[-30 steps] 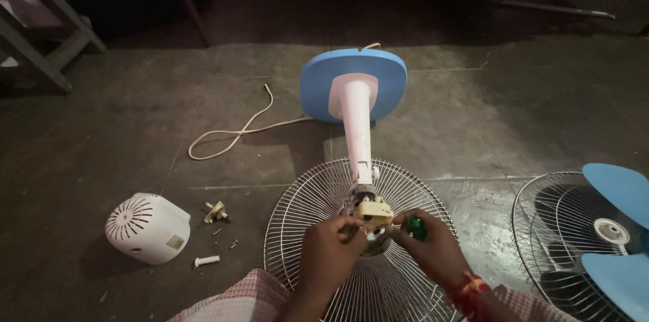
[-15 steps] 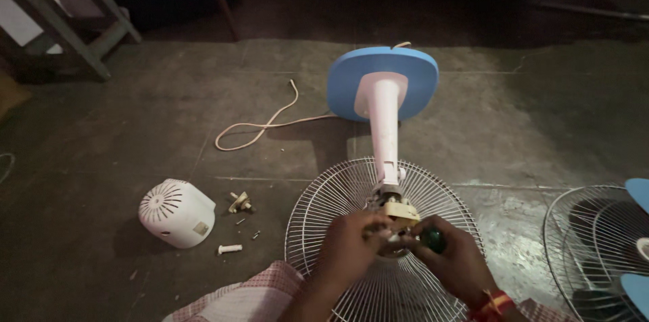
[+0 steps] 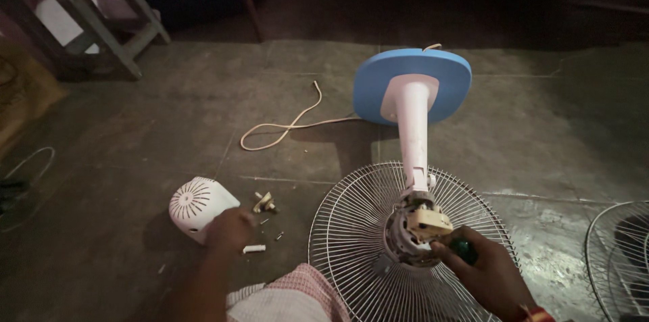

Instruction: The person disassembles an electric fan by removing the rear motor housing and several internal components using a screwdriver. Screws and parts are placed on the floor beside the fan.

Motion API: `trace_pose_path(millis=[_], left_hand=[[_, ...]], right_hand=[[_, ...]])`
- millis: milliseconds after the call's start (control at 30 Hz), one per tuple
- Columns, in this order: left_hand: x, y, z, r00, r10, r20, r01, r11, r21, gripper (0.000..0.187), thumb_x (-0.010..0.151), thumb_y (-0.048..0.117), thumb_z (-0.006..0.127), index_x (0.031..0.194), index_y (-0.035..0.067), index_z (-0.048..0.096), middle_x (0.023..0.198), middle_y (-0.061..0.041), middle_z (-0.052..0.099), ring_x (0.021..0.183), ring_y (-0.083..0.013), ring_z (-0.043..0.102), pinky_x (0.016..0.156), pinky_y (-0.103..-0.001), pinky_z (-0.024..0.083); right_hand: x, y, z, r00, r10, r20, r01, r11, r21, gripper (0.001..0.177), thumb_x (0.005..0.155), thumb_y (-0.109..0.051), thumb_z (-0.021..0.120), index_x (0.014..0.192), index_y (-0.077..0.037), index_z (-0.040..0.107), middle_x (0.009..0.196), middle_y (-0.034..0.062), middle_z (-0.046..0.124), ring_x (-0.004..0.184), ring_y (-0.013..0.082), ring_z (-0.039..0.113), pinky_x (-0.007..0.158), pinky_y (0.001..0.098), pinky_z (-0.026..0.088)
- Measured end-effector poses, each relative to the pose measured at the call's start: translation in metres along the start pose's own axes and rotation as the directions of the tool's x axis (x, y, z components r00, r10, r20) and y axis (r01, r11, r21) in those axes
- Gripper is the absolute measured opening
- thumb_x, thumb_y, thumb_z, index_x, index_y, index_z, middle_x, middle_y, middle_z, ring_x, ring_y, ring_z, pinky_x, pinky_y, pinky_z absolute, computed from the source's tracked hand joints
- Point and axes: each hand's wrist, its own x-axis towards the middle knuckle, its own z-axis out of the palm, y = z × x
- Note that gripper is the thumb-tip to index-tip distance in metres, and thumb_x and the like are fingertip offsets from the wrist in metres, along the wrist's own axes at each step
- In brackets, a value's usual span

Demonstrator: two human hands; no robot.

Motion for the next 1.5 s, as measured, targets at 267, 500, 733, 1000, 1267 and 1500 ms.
trace_pose_path(millis=[267, 500, 733, 1000, 1267, 1500], left_hand=[[0.006, 0.005, 0.019, 0.993, 0.093, -0.065, -0.092, 0.996, 0.02, 0.015, 0.089, 0.026, 0.065, 0.1, 0.02, 0.075, 0.104, -0.012, 0.076, 0.102, -0.0339, 0.072, 0.089, -0.046, 0.056], [-0.007, 0.021, 0.02, 0.991, 0.134, 0.02, -0.135, 0.988, 0.077, 0.017, 0.092, 0.028, 0.061, 0.103, 0.019, 0.071, 0.108, -0.012, 0.073, 0.105, -0.0341, 0.07, 0.09, -0.048, 0.054], [-0.003, 0.029, 0.027, 0.988, 0.151, 0.029, -0.154, 0.977, 0.144, 0.019, 0.096, 0.025, 0.056, 0.104, 0.013, 0.069, 0.112, -0.014, 0.071, 0.104, -0.0303, 0.071, 0.088, -0.048, 0.055], [-0.005, 0.028, 0.036, 0.986, 0.164, 0.038, -0.162, 0.986, -0.03, 0.014, 0.092, 0.019, 0.065, 0.102, 0.011, 0.071, 0.106, -0.015, 0.074, 0.102, -0.0308, 0.073, 0.09, -0.046, 0.055], [0.021, 0.013, 0.057, 0.98, 0.194, 0.035, -0.19, 0.977, -0.095, 0.018, 0.08, 0.017, 0.076, 0.098, 0.018, 0.08, 0.104, -0.011, 0.078, 0.1, -0.0281, 0.075, 0.09, -0.042, 0.058], [0.016, 0.016, 0.052, 0.988, 0.089, 0.129, -0.068, 0.985, -0.158, 0.015, 0.083, 0.016, 0.077, 0.097, 0.012, 0.081, 0.103, -0.011, 0.079, 0.097, -0.0256, 0.076, 0.091, -0.04, 0.057]], right_hand=[[0.004, 0.006, 0.003, 1.0, -0.017, -0.016, 0.018, 1.0, 0.017, 0.031, 0.088, -0.038, 0.08, 0.093, -0.008, 0.079, 0.062, 0.0076, 0.07, 0.055, 0.0135, 0.05, 0.052, 0.034, 0.045], [0.003, 0.007, 0.004, 0.999, -0.017, -0.03, 0.018, 1.0, 0.023, 0.033, 0.087, -0.04, 0.081, 0.093, -0.008, 0.078, 0.059, 0.0089, 0.063, 0.056, 0.0127, 0.044, 0.051, 0.0348, 0.041], [0.002, 0.007, 0.001, 1.0, 0.014, 0.005, -0.014, 1.0, -0.012, 0.035, 0.089, -0.043, 0.078, 0.088, -0.008, 0.076, 0.059, 0.0087, 0.066, 0.051, 0.0138, 0.051, 0.051, 0.034, 0.042], [0.002, 0.003, 0.002, 0.999, 0.021, 0.049, -0.022, 0.999, 0.033, 0.034, 0.089, -0.042, 0.076, 0.09, -0.007, 0.076, 0.064, 0.0064, 0.07, 0.048, 0.0137, 0.052, 0.049, 0.0336, 0.042], [0.001, -0.001, 0.003, 0.998, 0.036, 0.058, -0.036, 0.999, 0.007, 0.033, 0.091, -0.041, 0.075, 0.096, -0.009, 0.075, 0.062, 0.0072, 0.071, 0.047, 0.0139, 0.05, 0.048, 0.0342, 0.043], [0.002, 0.002, 0.003, 0.995, 0.081, 0.059, -0.08, 0.997, -0.014, 0.034, 0.09, -0.043, 0.074, 0.099, -0.01, 0.075, 0.064, 0.0077, 0.073, 0.046, 0.0147, 0.051, 0.048, 0.0349, 0.044]])
